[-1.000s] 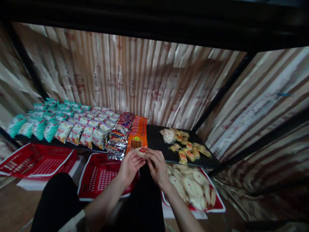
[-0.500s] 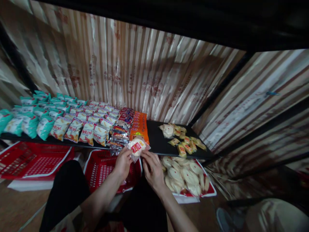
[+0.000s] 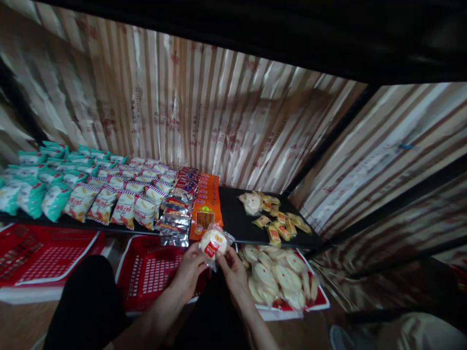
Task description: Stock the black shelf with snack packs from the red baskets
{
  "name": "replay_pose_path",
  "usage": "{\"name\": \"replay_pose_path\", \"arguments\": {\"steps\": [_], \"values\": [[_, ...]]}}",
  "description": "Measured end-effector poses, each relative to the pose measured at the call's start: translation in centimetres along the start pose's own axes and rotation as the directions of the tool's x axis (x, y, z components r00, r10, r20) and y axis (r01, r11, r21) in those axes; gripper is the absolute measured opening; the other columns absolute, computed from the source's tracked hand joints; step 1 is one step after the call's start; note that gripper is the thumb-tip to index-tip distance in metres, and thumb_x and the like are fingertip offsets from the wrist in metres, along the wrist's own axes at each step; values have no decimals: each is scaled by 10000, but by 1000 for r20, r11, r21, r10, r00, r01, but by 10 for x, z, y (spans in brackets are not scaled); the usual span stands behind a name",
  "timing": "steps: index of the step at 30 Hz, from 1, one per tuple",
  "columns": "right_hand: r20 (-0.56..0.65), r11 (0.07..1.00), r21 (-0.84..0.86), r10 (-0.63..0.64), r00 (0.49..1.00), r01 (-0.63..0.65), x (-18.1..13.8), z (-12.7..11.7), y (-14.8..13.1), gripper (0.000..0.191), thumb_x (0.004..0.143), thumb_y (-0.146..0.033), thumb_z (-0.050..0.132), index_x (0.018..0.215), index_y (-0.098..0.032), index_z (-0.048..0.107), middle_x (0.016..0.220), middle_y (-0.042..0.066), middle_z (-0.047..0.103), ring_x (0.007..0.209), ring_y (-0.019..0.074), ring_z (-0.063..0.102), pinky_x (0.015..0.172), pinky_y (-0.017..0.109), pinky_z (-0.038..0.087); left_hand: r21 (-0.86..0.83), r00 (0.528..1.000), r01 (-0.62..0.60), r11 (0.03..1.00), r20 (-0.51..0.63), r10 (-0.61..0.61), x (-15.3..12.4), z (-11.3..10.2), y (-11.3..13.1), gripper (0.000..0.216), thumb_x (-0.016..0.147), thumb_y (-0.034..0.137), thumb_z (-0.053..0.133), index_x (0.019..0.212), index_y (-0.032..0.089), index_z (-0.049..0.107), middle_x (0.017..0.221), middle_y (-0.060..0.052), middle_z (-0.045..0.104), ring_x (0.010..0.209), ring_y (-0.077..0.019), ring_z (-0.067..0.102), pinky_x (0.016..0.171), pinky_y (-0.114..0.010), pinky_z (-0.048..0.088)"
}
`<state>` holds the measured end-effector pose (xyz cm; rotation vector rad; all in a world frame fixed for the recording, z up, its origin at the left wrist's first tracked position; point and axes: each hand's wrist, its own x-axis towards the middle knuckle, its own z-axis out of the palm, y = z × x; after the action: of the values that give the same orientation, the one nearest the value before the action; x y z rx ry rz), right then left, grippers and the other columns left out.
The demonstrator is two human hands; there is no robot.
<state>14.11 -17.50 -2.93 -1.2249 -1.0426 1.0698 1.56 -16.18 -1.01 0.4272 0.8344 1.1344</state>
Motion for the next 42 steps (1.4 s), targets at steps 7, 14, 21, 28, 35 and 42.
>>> {"name": "replay_pose_path", "arguments": {"steps": [7,14,21,28,35,42], "values": [[-30,995,53,83,996,-81,19,-22,9,359,722,-450,650,983,-207,613,886,33,690,795,193,632,717,300,495,233,994,38,972,-107,-14,18,6,-20,376,575,249,752,915,148,629,862,-66,675,779,-172,636,715,-282,490],[-163,988,105,129,978,-113,33,-53,12,441,657,-434,703,1016,-205,587,915,45,693,813,208,642,728,320,501,308,977,15,951,-206,51,33,7,-41,361,571,228,732,900,152,604,854,-55,613,681,-151,624,630,-272,479],[-237,979,161,162,958,-126,30,-66,20,408,668,-450,695,963,-203,559,829,34,699,746,199,654,674,312,514,383,978,-19,924,-184,97,23,14,-51,236,606,192,657,838,166,628,878,-84,657,759,-182,630,628,-259,483],[-195,979,123,184,963,-162,29,-68,26,398,664,-485,675,940,-219,568,799,21,702,702,197,655,654,326,527,411,960,13,911,-261,104,15,-4,-74,298,611,300,663,876,166,645,724,-51,672,641,-169,614,639,-283,461],[-243,968,172,223,944,-185,40,-78,38,407,645,-454,695,948,-211,574,749,-1,687,655,175,641,612,292,522,474,952,-57,879,-240,191,16,-8,-76,231,649,315,638,831,175,651,816,-69,668,744,-203,625,677,-303,485],[-286,896,420,278,917,-141,94,-86,45,294,628,-354,670,857,-201,569,777,9,685,688,188,656,626,321,540,632,914,-217,744,-135,382,31,16,-64,146,697,176,545,773,198,668,929,-71,629,897,-215,591,829,-338,476]]}}
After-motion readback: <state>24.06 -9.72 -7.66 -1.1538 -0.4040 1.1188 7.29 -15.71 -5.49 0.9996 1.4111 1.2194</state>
